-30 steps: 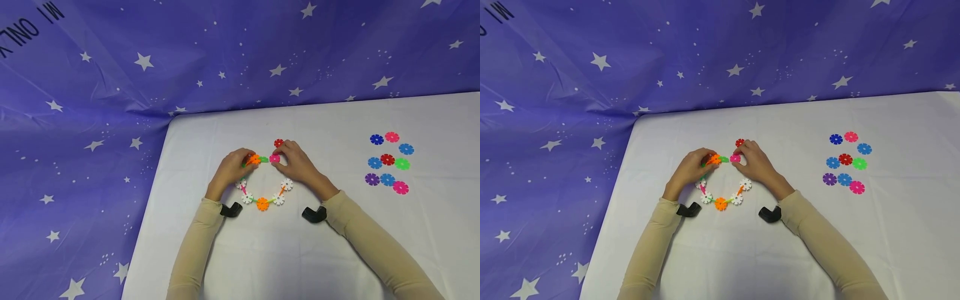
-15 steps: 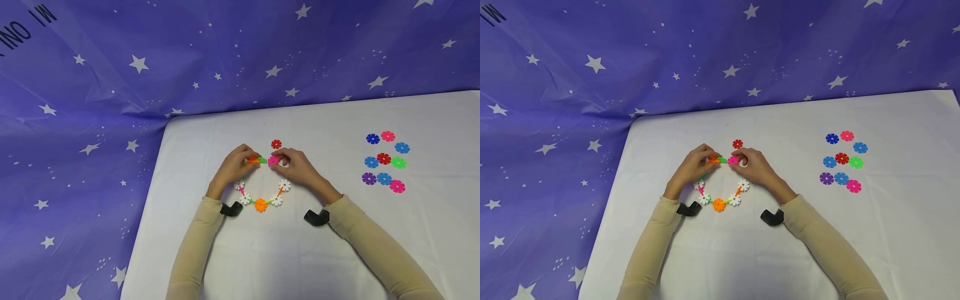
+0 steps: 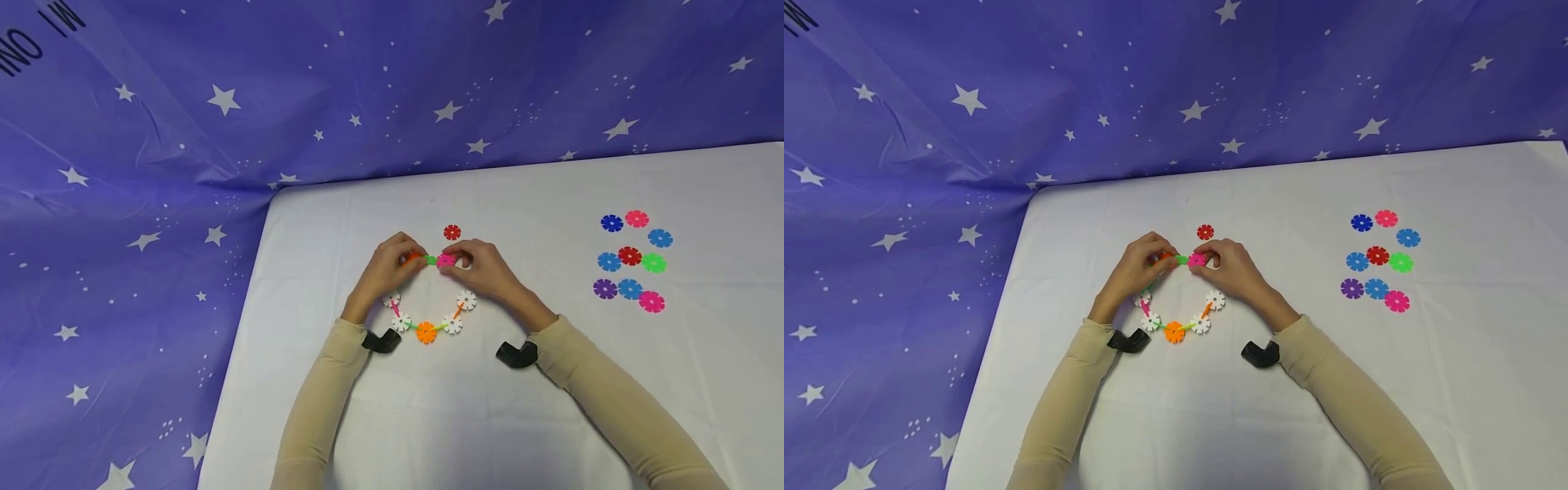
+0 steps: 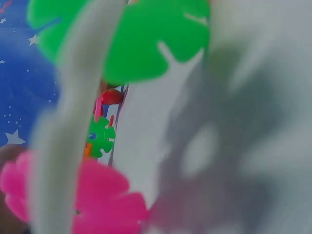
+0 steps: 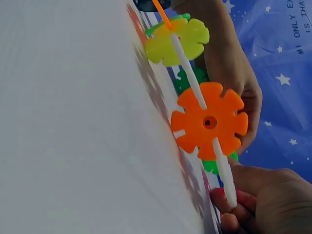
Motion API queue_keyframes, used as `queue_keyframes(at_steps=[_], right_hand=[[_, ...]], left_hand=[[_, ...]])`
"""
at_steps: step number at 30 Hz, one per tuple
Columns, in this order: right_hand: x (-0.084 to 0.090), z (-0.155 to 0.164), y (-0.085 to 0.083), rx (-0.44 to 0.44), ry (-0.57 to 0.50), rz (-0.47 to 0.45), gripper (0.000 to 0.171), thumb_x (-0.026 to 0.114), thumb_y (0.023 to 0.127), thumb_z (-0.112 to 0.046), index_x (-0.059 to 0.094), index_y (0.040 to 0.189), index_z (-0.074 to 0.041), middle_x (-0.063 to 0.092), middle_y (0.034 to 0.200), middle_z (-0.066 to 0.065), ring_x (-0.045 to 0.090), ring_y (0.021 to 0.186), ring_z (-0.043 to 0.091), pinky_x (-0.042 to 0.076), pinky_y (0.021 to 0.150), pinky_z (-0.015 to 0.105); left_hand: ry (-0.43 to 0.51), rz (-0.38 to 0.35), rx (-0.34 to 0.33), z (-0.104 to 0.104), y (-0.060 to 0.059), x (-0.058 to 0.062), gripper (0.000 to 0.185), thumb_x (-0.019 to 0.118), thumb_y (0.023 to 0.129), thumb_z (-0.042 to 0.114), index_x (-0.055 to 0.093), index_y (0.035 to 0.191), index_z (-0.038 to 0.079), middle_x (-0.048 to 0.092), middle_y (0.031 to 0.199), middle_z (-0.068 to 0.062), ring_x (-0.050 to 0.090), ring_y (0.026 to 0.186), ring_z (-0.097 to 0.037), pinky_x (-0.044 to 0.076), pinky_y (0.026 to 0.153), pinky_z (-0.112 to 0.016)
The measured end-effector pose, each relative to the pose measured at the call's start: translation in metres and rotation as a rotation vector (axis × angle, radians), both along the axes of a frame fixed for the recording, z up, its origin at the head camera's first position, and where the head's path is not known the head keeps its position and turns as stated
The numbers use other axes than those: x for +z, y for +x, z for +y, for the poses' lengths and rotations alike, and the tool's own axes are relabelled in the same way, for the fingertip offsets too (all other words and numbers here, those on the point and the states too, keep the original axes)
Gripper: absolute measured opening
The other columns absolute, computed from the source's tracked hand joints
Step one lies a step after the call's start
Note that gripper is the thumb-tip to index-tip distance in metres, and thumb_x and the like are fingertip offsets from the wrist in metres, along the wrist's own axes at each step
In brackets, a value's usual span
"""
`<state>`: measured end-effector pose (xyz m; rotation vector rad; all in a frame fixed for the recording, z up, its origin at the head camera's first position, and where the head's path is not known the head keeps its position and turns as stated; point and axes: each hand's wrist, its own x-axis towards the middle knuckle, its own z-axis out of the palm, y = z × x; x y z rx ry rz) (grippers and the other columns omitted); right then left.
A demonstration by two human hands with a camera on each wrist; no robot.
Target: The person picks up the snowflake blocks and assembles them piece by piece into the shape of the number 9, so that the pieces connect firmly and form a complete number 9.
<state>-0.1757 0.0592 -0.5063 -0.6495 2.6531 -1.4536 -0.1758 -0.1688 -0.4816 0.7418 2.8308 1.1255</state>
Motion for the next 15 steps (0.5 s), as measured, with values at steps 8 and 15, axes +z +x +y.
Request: queue_keyframes(at_steps=[8, 15], right_hand=[[-0.0043, -0.0018, 0.0014, -0.036, -0.013, -0.010, 0.033, 0.083, 0.079, -0.022, 0.074, 0.106, -0.005, 0.064, 0.077, 0.004, 0.047, 0.066, 0.016, 0.037, 0.060, 0.026], [-0.0066, -0.0015, 0.0004, -0.054, -0.037, -0.019, 0.031, 0.085, 0.077, -0.018, 0.074, 0.102, -0.006, 0.067, 0.080, 0.005, 0.048, 0.067, 0.016, 0.038, 0.059, 0.024]], left_hand=[[0.058, 0.053, 0.021, 0.0026, 0.0000, -0.0089, 0.009, 0.071, 0.090, 0.015, 0.074, 0.095, 0.008, 0.062, 0.087, -0.005, 0.055, 0.075, -0.014, 0.048, 0.068, -0.024], [0.049, 0.079, 0.028, 0.0084, 0.0006, -0.0098, 0.010, 0.070, 0.091, 0.017, 0.074, 0.095, 0.008, 0.060, 0.084, -0.004, 0.052, 0.072, -0.013, 0.044, 0.066, -0.023]])
